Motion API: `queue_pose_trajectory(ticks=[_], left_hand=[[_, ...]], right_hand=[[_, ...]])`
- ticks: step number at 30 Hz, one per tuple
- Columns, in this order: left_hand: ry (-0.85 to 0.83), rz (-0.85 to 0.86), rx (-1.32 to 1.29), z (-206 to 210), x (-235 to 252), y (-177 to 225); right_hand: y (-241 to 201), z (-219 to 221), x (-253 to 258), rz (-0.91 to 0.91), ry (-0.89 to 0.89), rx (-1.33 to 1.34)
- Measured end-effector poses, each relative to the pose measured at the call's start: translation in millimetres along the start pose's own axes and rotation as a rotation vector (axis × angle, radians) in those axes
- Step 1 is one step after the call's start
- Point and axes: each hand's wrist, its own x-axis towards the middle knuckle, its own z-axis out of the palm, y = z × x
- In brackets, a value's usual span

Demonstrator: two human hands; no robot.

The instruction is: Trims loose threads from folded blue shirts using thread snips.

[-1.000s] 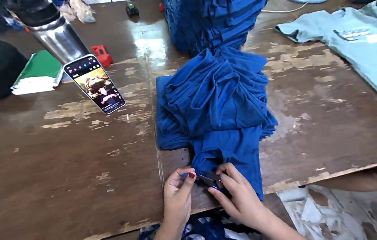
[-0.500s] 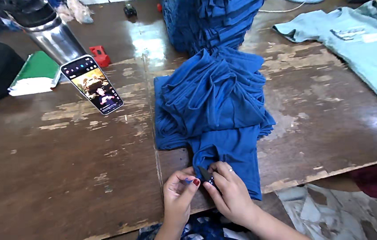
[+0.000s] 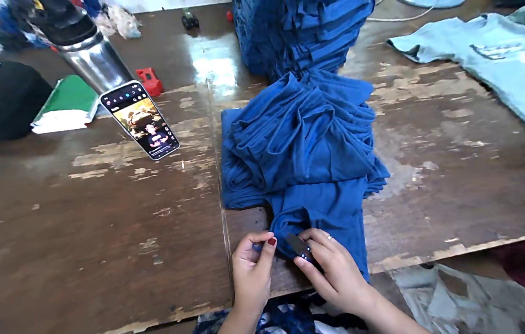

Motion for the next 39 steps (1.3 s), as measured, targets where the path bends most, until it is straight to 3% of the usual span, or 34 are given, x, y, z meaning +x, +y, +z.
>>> queue_pose_trajectory(ticks=[11,22,29,39], left_hand=[[-0.064,0.111,0.077,-2.0,-1.4,-3.9],[0.017,-0.050,0.063,-3.5,-4.1,0.5],[-0.074,0.031,0.053,-5.9,-2.7,-1.4],[-0.072,0.049,0.057,-6.0,-3.0,-1.1]], right_hand=[[2.7,-2.5,0.5,-0.022,-0.010,0.013],[6.1,-0.9,-0.7,-0.023,-0.002,0.034],[5.2,-1.1,-0.4,-0.027,-0.007,0.059],[5.4,-0.1,-0.9,-0.019,0.008,0.064]])
